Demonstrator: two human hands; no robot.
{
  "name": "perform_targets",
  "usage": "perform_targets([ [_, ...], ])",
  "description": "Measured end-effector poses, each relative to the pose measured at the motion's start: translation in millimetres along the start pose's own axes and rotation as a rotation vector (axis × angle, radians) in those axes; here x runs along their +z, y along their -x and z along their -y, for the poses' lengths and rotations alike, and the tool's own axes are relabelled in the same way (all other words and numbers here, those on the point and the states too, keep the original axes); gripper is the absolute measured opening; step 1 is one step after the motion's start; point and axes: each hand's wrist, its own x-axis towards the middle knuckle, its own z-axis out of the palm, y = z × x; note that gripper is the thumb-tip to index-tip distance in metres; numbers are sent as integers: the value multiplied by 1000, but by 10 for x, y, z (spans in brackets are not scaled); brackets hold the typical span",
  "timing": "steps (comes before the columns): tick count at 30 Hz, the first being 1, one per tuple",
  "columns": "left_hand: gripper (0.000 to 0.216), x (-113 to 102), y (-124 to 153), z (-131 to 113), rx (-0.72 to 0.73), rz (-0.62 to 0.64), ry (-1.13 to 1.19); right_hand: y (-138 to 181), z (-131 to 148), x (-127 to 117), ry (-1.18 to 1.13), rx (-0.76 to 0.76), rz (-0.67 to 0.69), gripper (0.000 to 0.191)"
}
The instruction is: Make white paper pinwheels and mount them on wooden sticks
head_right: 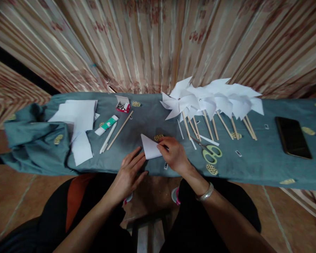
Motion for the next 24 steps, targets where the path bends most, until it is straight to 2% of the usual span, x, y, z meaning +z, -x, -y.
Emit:
perform_targets([
  [6, 63, -15, 3, -33, -44, -155, 69, -35, 14, 21, 86, -15, 0, 13],
  [10, 63, -5, -78, -67, 31, -72, -16, -56, 31, 34, 114, -13, -1, 14],
  [13, 62, 26, -135, -46, 8, -5, -63, -72, 41, 39, 133, -20, 2, 14],
  [24, 57, 45, -171, -3, -45, 20, -96, -98, 77, 27, 166, -34, 19, 15],
])
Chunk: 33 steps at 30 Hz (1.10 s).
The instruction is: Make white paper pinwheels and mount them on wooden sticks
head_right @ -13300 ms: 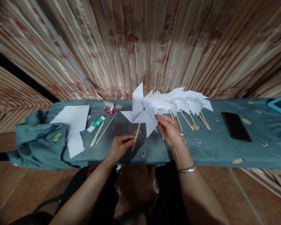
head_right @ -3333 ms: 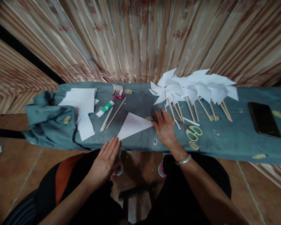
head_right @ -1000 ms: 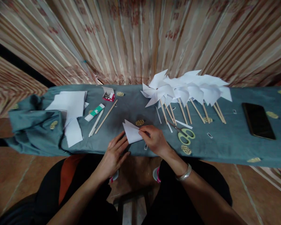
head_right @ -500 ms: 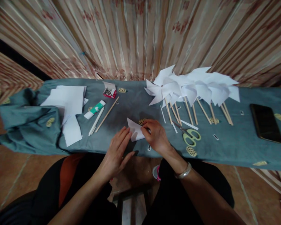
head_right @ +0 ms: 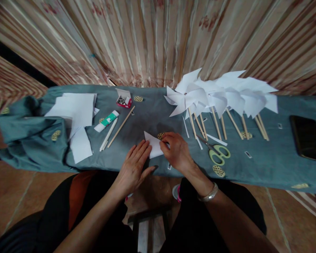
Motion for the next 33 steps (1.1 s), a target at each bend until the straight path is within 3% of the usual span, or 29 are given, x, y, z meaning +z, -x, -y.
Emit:
perform_targets([
  [18, 57, 21, -24, -13, 3, 2, -68, 19, 44, 0, 194, -45, -4, 15],
  [25, 62, 53, -14, -1, 20, -6, -89, 181, 194, 51, 294, -97, -14, 50],
  [30, 60, 38, -18, 0, 14, -7, -78, 212, 207, 92, 237, -54, -18, 49],
  [33, 60, -13, -31, 9, 10, -6, -48, 207, 229, 45, 203, -55, -40, 35],
])
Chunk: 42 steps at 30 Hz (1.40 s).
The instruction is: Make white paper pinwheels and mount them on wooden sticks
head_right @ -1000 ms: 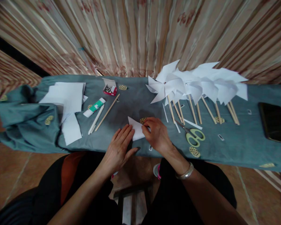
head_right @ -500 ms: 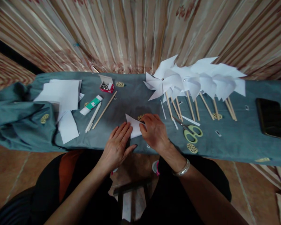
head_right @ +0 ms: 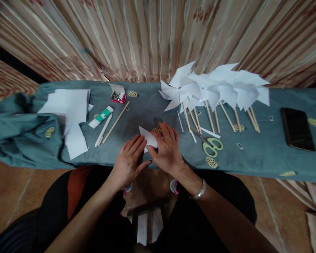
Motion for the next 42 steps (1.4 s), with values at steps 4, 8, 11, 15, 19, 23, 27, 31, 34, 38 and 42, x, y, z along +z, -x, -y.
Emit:
perform_targets([
  [4, 59, -71, -22, 28, -12, 25, 54, 28, 42, -92, 2, -181, 62, 23],
  [8, 63, -85, -31, 48, -15, 24, 74, 99, 32, -89, 29, -273, 142, 31],
  [11, 64, -79, -34, 51, -26, 33, 79, 143, 6, -55, 50, -277, 171, 32],
  [15, 64, -77, -36, 49, -36, 43, 87, 185, -2, -38, 57, -281, 192, 31],
  [19, 64, -71, -29, 52, -34, 38, 87, 208, 2, -49, 93, -307, 203, 31],
  [23, 63, -65, -28, 55, -29, 31, 93, 213, 5, -47, 115, -329, 198, 30],
  [27, 62, -70, -32, 49, -37, 50, 100, 235, 65, -16, 221, -405, 173, 32],
  [31, 62, -73, -30, 49, -48, 65, 91, 279, 141, 7, 264, -467, 173, 37],
  [34, 62, -69, -26, 57, -36, 65, 85, 301, 150, 8, 263, -464, 167, 37],
  [38, 61, -53, -19, 67, -25, 30, 78, 325, 93, -26, 274, -390, 160, 34],
  [42, 57, -37, -16, 68, -29, -5, 69, 388, -9, -119, 296, -286, 143, 32],
])
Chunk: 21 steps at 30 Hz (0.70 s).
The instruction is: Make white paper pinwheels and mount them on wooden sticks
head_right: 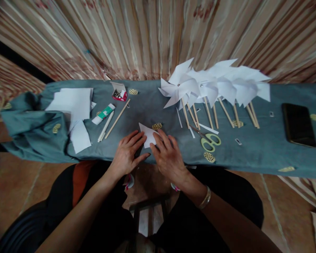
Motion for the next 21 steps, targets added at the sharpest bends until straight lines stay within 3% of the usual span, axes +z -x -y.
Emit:
perform_targets([
  [10, 54, 10, 7, 0, 12, -17, -43, 217, -342, -158, 97, 229, -13, 31],
  [16, 36, -29, -141, -100, -16, -61, -157, 110, -524, -105, -304, 331, -166, 35],
  [21, 26, -77, -236, -145, 69, -46, -255, -45, -577, -78, -438, 399, -180, 35],
])
